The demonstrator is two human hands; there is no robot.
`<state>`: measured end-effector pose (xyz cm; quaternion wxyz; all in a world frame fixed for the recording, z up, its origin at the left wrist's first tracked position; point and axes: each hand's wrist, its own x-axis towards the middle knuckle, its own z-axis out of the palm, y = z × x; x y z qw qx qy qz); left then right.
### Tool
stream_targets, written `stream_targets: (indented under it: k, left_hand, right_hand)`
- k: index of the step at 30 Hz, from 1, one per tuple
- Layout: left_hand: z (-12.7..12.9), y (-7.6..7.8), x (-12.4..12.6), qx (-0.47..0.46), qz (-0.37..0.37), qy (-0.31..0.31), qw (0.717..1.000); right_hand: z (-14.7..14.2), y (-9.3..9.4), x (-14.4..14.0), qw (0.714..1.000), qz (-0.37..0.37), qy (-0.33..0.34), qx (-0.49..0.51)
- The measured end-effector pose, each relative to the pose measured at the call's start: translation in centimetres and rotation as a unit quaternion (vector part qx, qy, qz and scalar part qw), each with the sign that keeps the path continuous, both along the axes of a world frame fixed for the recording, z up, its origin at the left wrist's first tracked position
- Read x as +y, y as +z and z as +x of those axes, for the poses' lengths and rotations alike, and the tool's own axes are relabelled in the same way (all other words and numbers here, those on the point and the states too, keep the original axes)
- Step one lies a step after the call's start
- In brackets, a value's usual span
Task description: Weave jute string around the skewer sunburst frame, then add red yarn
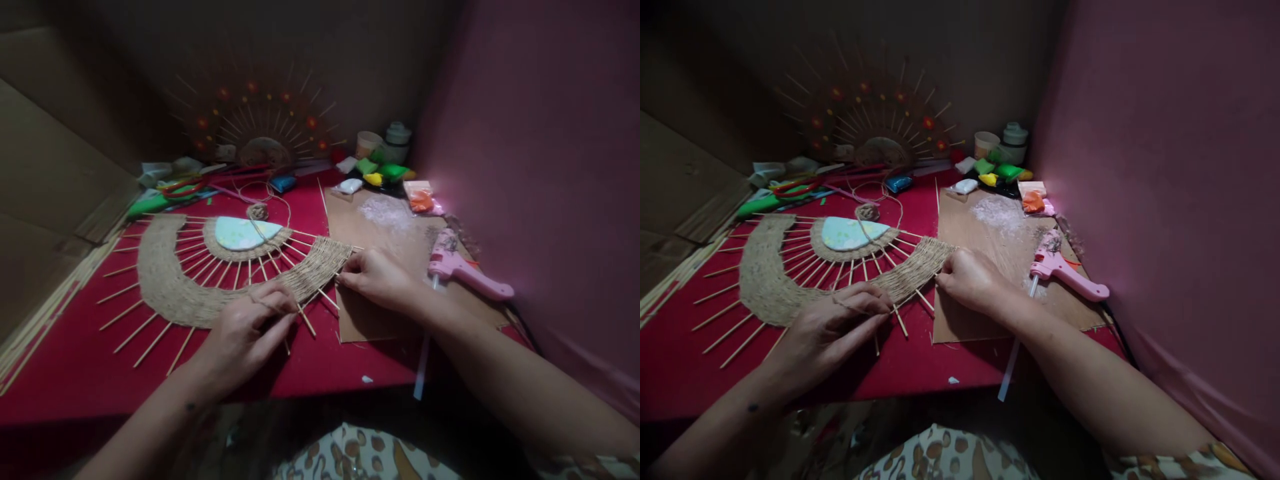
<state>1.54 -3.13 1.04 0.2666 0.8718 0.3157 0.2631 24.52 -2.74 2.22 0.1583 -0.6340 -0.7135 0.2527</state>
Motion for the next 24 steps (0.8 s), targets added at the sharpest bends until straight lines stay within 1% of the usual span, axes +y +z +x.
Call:
stream_targets:
  k: [3,5,10,11,13,15,17,20,22,24]
  left_hand:
    - [-0.4,-0.2,-0.5,-0.011,0.004,0.060,0.998]
    - [-0.5,-0.4,-0.7,-0.005,-0.003,0.089,0.996]
    - [-0.5,-1.0,-0.9,-0.008,0.012,0.100,0.995]
    - [-0.5,-1.1,-0.9,-0.013,0.015,0.101,0.995]
    - [-0.4,-1.3,-0.9,-0.020,0.016,0.105,0.994]
    - [-0.4,-1.4,-1.0,-0.027,0.014,0.110,0.993]
    - [-0.4,-1.4,-1.0,-0.036,0.011,0.115,0.993]
    - [-0.7,-1.4,-1.1,-0.053,0.002,0.123,0.991]
    - [-0.8,-1.5,-1.1,-0.069,-0.005,0.128,0.989]
    - [-1.0,-1.4,-1.2,-0.084,-0.010,0.130,0.988]
  right_hand:
    - [-0.1,-0.2,-0.2,0.999,0.028,0.006,-0.029]
    - [-0.2,-0.2,-0.5,0.997,0.051,0.002,-0.054]
    - [-0.9,0.0,-1.5,0.984,0.098,-0.008,-0.151]
    - [-1.1,0.1,-1.9,0.981,0.115,-0.007,-0.159]
    - [-1.8,0.3,-2.6,0.982,0.137,0.023,-0.131]
    - [-2.7,0.3,-3.2,0.985,0.127,0.081,-0.079]
    - [-3.8,0.1,-3.7,0.986,0.088,0.121,-0.073]
    - [-5.3,-0.6,-4.0,0.981,0.048,0.113,-0.152]
    - [-6.0,-0.9,-4.0,0.974,0.053,0.105,-0.194]
    - [-6.4,-1.2,-4.0,0.968,0.068,0.109,-0.214]
